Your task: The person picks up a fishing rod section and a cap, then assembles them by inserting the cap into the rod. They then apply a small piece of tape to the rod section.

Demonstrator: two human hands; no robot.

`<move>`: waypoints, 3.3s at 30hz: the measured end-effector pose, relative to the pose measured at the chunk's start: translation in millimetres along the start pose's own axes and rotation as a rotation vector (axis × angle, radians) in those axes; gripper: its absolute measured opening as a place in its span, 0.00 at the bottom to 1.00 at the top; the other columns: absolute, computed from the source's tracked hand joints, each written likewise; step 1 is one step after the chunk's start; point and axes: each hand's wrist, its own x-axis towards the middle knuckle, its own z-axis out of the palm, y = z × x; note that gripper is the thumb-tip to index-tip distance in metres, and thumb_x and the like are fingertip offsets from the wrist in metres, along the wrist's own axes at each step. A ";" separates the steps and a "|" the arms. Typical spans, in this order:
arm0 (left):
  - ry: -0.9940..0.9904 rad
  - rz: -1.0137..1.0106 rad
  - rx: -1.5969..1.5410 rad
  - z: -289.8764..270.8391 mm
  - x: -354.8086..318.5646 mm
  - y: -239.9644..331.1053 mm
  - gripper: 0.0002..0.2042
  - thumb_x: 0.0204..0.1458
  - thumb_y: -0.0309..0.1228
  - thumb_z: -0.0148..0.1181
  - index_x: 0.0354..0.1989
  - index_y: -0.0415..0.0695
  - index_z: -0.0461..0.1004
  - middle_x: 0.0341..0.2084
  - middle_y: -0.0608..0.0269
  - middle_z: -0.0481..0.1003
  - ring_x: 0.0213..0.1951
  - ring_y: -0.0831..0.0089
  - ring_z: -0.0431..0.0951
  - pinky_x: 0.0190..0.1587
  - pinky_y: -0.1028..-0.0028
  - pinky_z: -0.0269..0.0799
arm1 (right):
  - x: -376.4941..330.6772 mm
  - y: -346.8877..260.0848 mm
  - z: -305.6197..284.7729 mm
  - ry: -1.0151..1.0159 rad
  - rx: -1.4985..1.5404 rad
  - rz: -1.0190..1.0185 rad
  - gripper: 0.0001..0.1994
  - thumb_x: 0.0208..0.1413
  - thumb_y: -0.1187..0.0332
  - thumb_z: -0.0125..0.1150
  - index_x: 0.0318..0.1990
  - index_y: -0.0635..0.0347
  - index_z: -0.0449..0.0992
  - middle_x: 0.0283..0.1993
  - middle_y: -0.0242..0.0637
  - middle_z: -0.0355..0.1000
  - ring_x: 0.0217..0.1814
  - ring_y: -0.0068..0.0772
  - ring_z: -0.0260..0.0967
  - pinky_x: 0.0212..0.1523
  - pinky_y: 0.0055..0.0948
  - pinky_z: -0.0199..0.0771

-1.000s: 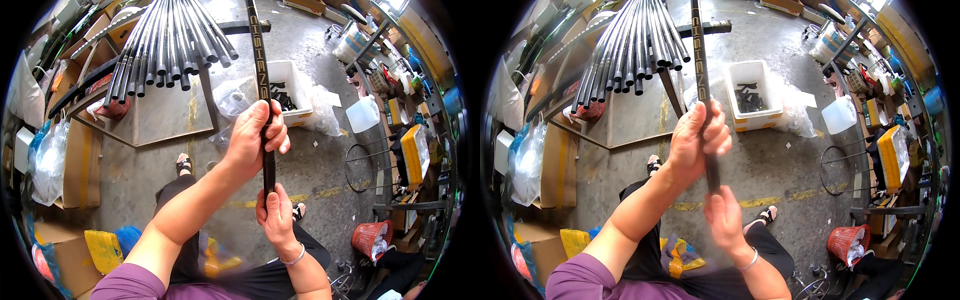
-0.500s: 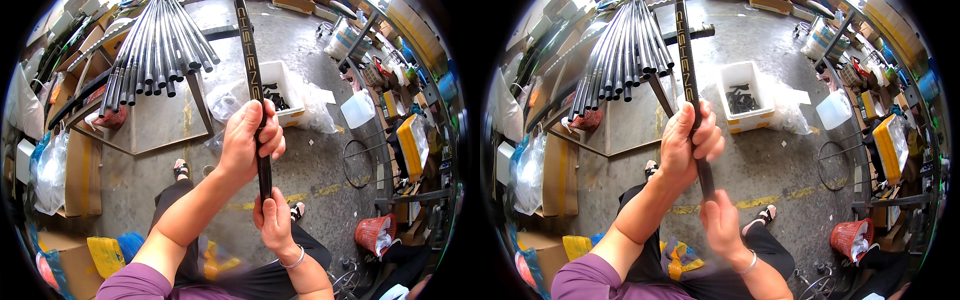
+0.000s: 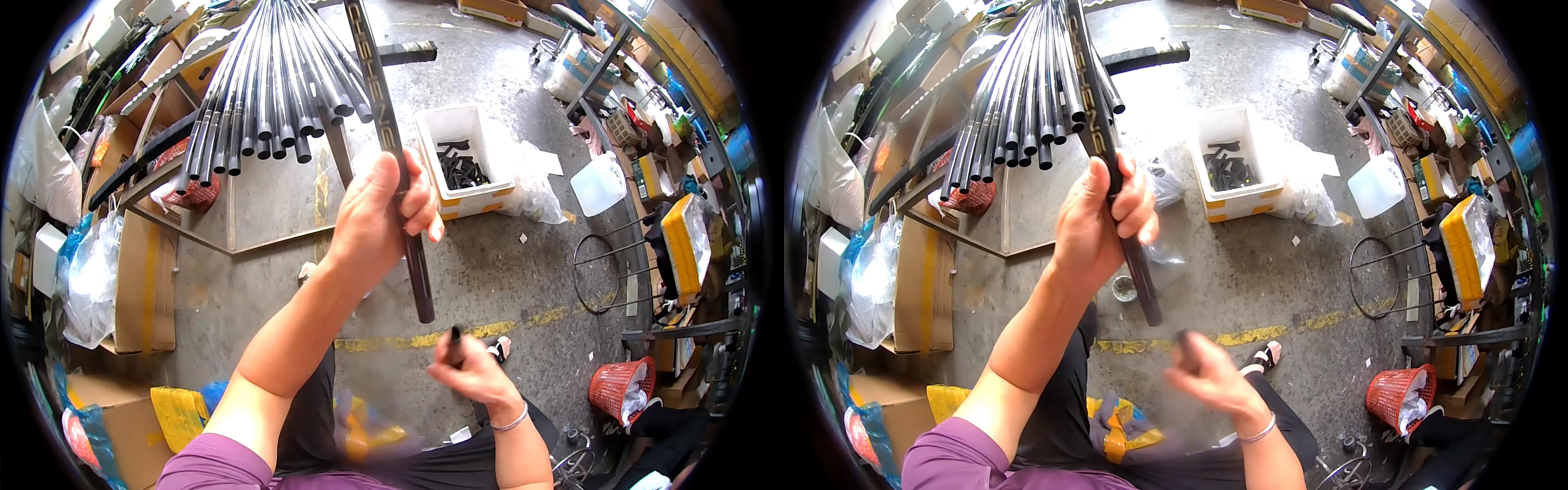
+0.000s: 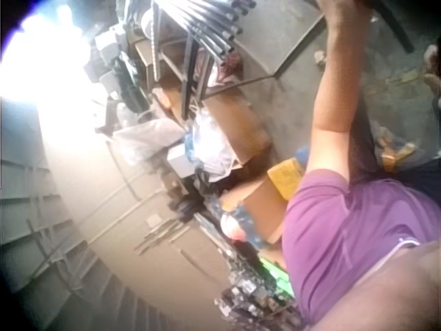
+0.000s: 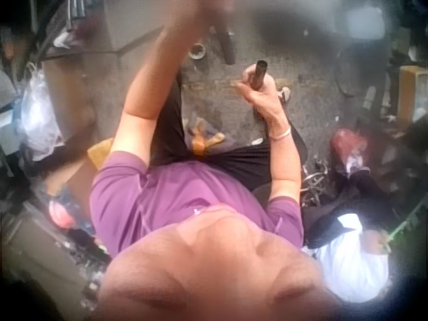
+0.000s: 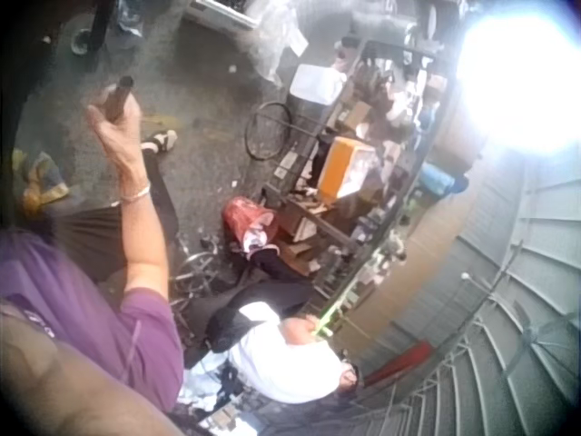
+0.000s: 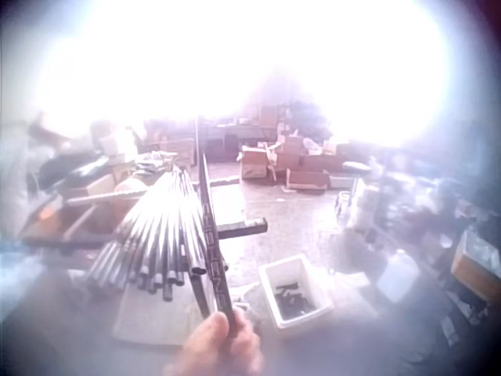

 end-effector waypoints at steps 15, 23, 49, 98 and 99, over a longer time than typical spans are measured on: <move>-0.036 -0.141 0.008 0.7 -2.9 -32.7 0.19 0.58 0.46 0.48 0.44 0.42 0.63 0.21 0.68 0.62 0.19 0.78 0.62 0.28 0.70 0.69 | 11.0 -20.3 17.6 0.226 0.418 -0.070 0.13 0.56 0.70 0.57 0.47 0.67 0.71 0.27 0.34 0.73 0.22 0.17 0.65 0.22 0.16 0.64; -0.085 -0.247 0.136 4.9 -14.4 -55.0 0.13 0.58 0.35 0.51 0.47 0.41 0.62 0.26 0.66 0.69 0.30 0.75 0.70 0.43 0.66 0.70 | 16.4 -18.3 15.1 0.466 0.447 -0.111 0.19 0.54 0.58 0.61 0.44 0.67 0.71 0.25 0.38 0.73 0.17 0.18 0.64 0.17 0.16 0.59; -0.157 -0.706 0.554 -6.1 -26.3 -53.5 0.19 0.50 0.31 0.59 0.50 0.40 0.66 0.41 0.62 0.72 0.42 0.77 0.72 0.44 0.76 0.70 | 40.6 -12.2 11.1 0.604 0.418 -0.165 0.16 0.52 0.60 0.64 0.40 0.62 0.72 0.25 0.34 0.73 0.17 0.16 0.62 0.17 0.14 0.60; 0.017 -0.470 0.082 -43.6 -12.1 -61.2 0.16 0.57 0.32 0.54 0.50 0.37 0.66 0.33 0.63 0.74 0.35 0.74 0.75 0.41 0.73 0.73 | 28.5 -2.4 -54.8 0.437 1.000 -0.077 0.15 0.60 0.70 0.42 0.54 0.63 0.64 0.44 0.40 0.71 0.43 0.33 0.70 0.47 0.34 0.71; 0.015 -0.472 0.090 -41.0 -11.4 -64.2 0.16 0.57 0.32 0.54 0.50 0.37 0.66 0.33 0.63 0.74 0.35 0.74 0.75 0.41 0.73 0.73 | 24.6 -3.8 -55.8 0.460 0.974 -0.069 0.15 0.60 0.70 0.42 0.54 0.63 0.64 0.44 0.40 0.71 0.43 0.33 0.70 0.47 0.34 0.71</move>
